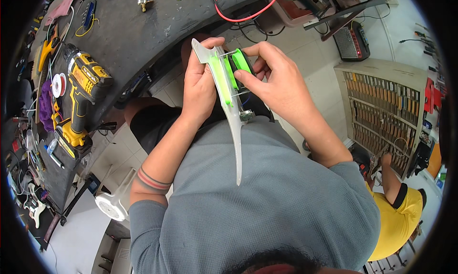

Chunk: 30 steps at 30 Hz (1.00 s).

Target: The person holds an electric guitar pickguard and fits colored pickup covers onto the electronic components, then uses a power drill to secure them with screws.

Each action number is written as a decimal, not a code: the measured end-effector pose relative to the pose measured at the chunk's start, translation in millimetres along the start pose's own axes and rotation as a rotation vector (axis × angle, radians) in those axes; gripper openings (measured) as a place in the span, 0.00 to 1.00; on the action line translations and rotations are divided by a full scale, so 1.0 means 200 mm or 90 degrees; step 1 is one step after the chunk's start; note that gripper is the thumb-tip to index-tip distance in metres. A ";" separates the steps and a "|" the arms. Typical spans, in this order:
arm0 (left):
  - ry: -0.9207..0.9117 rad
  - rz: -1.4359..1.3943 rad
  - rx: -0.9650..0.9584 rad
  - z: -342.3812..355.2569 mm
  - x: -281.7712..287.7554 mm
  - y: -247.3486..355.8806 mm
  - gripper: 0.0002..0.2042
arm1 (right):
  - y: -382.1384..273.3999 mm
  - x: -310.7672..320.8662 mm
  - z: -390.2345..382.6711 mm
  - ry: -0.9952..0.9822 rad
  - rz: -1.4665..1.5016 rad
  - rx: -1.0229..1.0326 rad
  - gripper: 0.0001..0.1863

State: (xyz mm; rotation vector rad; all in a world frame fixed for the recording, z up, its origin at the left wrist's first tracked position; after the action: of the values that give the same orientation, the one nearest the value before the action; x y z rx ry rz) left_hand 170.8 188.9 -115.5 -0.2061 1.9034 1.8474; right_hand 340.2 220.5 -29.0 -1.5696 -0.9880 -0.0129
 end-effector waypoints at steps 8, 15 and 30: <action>0.047 0.002 -0.081 0.01 0.02 -0.01 0.13 | 0.00 -0.04 0.02 0.037 -0.022 0.020 0.18; 0.042 0.017 -0.008 -0.01 0.05 0.00 0.17 | -0.01 -0.06 0.02 0.085 -0.137 0.056 0.16; 0.025 0.048 -0.002 -0.04 0.05 0.08 0.19 | -0.04 -0.09 0.02 0.117 -0.244 0.079 0.14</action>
State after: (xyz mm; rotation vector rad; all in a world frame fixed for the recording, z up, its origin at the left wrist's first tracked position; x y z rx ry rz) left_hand 154.6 185.3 -105.8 -0.1757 1.9592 1.9092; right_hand 322.1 213.1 -32.5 -1.2241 -1.1061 -0.3502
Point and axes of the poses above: each hand's wrist, its own z-axis towards the middle knuckle, its own x-axis out of the back of the hand, y = z × x, the point moved 3 cm from there along z, towards the middle knuckle, and after that the axes turned 15 degrees about -y, right-handed, at the moved point
